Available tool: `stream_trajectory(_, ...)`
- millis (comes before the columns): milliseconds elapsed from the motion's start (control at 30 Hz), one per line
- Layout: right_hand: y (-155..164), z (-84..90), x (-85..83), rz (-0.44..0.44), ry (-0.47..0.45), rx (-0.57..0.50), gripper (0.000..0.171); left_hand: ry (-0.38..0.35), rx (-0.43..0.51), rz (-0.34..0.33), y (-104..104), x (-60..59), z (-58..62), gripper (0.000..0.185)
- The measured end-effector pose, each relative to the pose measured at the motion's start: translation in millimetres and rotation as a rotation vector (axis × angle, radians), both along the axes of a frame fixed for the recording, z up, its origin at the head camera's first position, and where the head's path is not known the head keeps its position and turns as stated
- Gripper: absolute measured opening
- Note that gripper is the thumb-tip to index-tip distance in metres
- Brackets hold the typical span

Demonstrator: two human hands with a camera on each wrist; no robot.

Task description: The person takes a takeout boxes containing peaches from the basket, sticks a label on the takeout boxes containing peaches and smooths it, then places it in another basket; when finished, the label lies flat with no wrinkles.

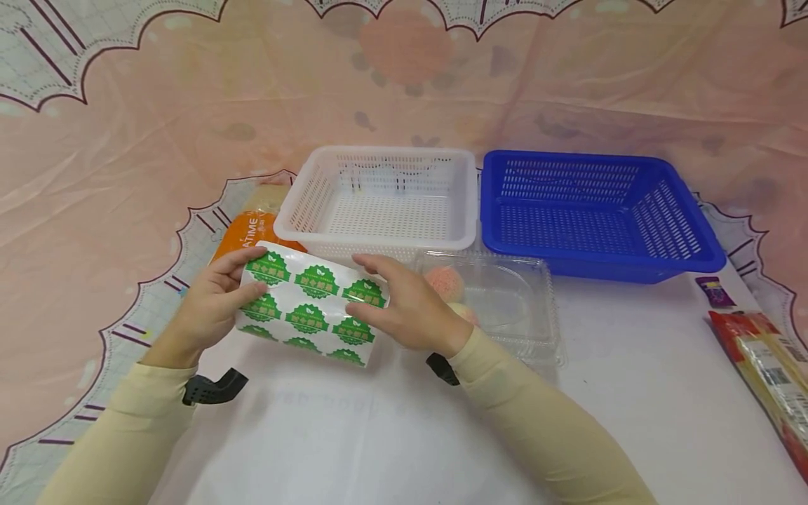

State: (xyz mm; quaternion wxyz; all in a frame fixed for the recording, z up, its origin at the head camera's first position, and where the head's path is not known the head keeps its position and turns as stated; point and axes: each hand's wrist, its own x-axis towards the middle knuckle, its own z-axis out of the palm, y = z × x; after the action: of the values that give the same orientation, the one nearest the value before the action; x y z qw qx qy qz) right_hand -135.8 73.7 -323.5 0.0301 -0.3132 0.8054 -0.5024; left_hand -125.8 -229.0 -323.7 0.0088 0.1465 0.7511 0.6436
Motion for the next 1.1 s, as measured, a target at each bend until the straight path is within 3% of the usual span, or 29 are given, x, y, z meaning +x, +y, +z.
stream_trajectory(200,-3.6,2.5,-1.4,0.022,-0.001,-0.034,0.063,0.022,0.017,-0.051,7.9,-0.3,-2.1,0.049)
stream_trajectory(400,-7.5,3.9,-2.9,0.008,0.085,-0.065,0.054,0.009,0.025,-0.095,18.8,-3.3,-3.3,0.053)
stream_trajectory(900,-19.8,5.1,-2.5,-0.036,0.284,-0.037,0.043,0.014,0.020,-0.109,33.7,-2.0,-5.1,0.057)
stream_trajectory(1100,-21.6,5.9,-2.6,-0.036,0.298,-0.039,0.041,0.011,0.000,-0.110,38.7,-0.8,-4.6,0.060)
